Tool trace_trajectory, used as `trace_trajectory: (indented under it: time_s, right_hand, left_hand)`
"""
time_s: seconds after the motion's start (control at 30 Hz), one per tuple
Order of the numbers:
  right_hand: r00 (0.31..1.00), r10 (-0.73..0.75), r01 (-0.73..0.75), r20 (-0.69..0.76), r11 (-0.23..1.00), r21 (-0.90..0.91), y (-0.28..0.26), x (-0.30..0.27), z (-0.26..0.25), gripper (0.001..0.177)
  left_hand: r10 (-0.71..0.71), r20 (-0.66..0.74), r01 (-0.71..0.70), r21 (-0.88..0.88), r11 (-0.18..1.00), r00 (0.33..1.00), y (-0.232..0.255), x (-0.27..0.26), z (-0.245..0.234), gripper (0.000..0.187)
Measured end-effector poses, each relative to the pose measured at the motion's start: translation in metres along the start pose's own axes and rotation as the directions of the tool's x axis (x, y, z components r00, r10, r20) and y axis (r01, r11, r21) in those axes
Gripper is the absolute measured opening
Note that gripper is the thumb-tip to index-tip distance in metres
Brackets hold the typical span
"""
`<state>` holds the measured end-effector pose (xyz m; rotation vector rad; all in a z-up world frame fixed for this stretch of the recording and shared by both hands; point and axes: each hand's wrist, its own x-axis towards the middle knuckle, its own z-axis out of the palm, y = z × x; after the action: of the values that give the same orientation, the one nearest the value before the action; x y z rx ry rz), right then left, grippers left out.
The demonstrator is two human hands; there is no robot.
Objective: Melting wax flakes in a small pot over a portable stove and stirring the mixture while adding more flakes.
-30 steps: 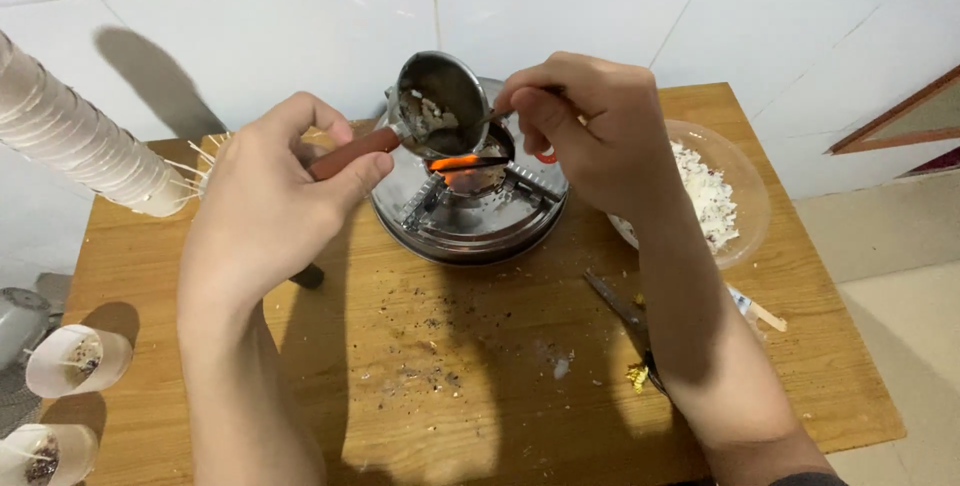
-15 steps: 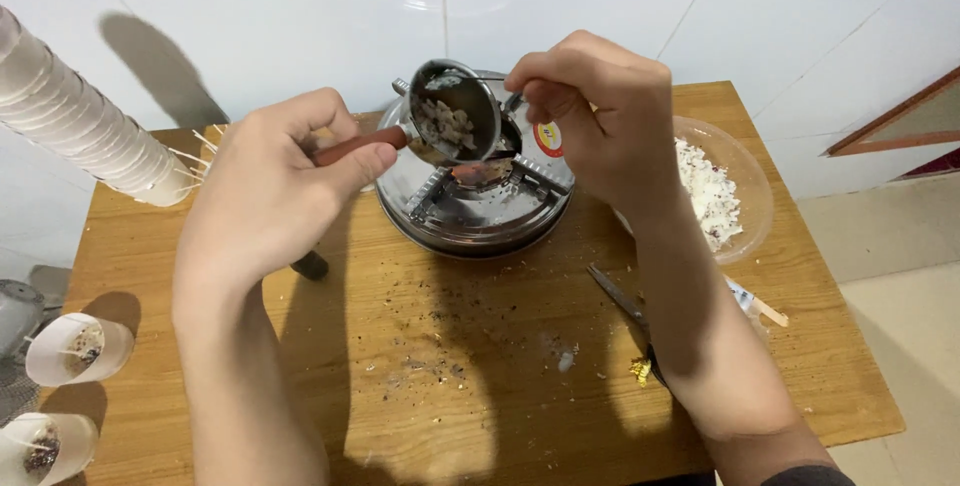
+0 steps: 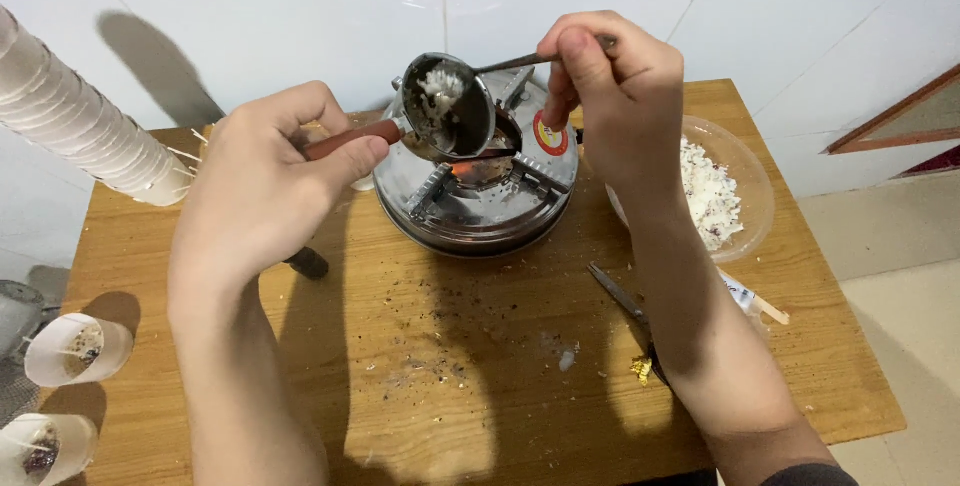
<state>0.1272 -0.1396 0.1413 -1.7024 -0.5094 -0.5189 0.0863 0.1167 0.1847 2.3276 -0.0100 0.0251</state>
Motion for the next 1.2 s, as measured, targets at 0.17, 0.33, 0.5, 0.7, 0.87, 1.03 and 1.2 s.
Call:
trace_trajectory:
  time_s: [0.17,0.33,0.5,0.7,0.87,1.03,1.2]
  right_hand:
    - [0.97,-0.188,0.201,0.157,0.977,-0.072,-0.006,-0.005,0.0,0.019]
    - [0.944,-0.24,0.274,0.225,0.952,-0.133,-0.019,-0.006,-0.002,0.023]
    - [0.887,-0.383,0.45,0.259,0.843,-0.296,-0.013,-0.006,0.0,0.015]
    - [0.924,-0.32,0.364,0.21,0.903,-0.227,-0.021,-0.008,0.0,0.019]
    - [0.912,-0.3,0.354,0.28,0.92,-0.167,-0.02,-0.007,-0.001,0.016]
    - [0.925,-0.313,0.345,0.215,0.929,-0.133,-0.017,-0.005,-0.004,0.023]
    - [0.926,-0.301,0.338,0.23,0.93,-0.146,-0.024,-0.004,-0.005,0.017]
  left_hand:
    - [-0.025,0.023,0.026,-0.008,1.0,0.999,0.007,-0.001,0.002,0.036]
    - [0.007,0.035,-0.006,-0.03,1.0,0.999,0.003,-0.002,0.001,0.039]
    - [0.037,-0.008,-0.037,-0.007,0.999,0.999,0.0,-0.003,0.003,0.037]
    - [0.032,-0.007,-0.032,-0.045,0.998,0.999,-0.001,-0.001,0.001,0.037]
    - [0.038,-0.008,-0.039,-0.047,0.998,0.999,-0.001,-0.002,0.003,0.038]
    - [0.045,-0.001,-0.045,-0.087,0.995,0.999,0.007,-0.007,-0.001,0.034]
    - [0.118,-0.036,-0.12,-0.065,0.991,0.992,-0.001,-0.005,0.0,0.031]
